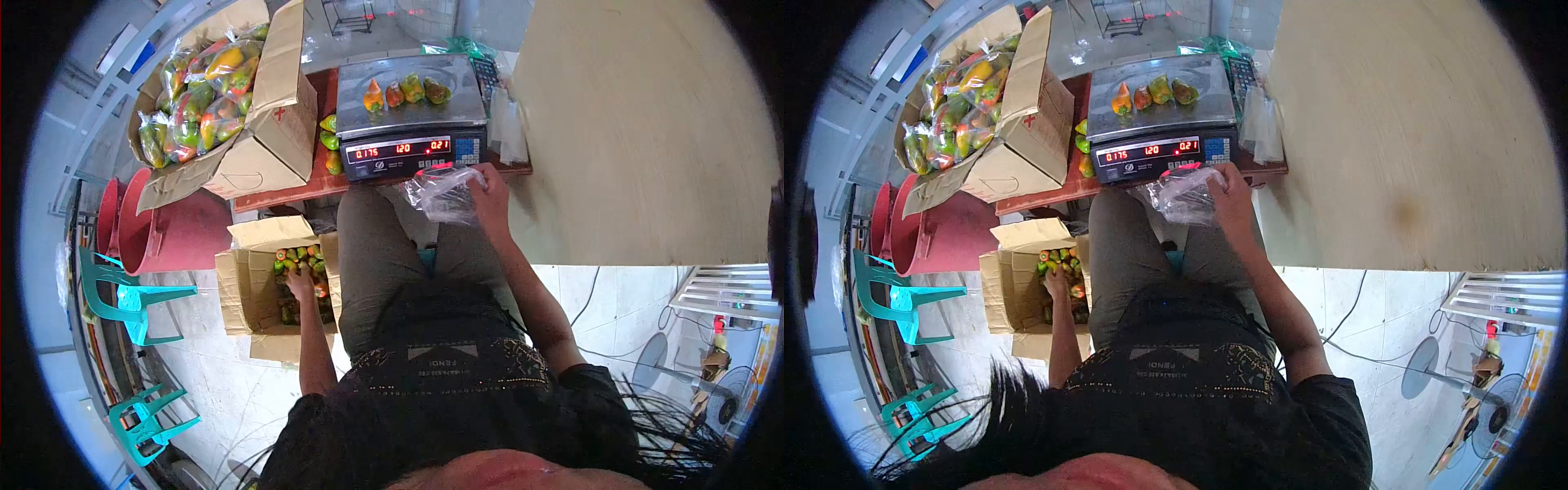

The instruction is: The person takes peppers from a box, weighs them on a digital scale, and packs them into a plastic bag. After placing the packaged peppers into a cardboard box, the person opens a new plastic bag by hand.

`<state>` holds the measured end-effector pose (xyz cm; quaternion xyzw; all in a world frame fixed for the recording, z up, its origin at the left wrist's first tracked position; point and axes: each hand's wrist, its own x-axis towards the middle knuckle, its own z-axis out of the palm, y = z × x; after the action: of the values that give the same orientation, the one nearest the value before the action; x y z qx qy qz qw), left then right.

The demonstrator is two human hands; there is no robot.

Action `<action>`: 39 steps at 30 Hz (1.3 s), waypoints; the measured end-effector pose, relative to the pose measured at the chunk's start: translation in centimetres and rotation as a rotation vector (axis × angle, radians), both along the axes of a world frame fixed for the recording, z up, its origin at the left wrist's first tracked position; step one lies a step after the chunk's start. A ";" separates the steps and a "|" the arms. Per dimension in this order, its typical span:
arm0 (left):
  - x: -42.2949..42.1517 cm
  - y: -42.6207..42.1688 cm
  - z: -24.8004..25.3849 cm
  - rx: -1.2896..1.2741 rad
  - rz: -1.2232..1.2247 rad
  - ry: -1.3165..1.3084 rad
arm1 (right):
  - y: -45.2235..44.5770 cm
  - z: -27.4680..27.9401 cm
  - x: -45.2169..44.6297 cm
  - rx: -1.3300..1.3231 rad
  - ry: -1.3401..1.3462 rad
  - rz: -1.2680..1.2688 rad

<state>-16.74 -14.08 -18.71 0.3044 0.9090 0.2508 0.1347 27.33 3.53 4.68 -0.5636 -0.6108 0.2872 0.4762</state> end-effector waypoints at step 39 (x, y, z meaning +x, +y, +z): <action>23.2 10.9 17.7 0.453 -0.770 -0.250 | 17.6 -0.2 -10.0 0.262 -0.676 -0.167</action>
<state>6.42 -3.13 -1.02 0.6090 0.6290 0.4095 0.2566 17.31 21.10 4.51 -0.6089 -0.7171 -0.0356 0.3372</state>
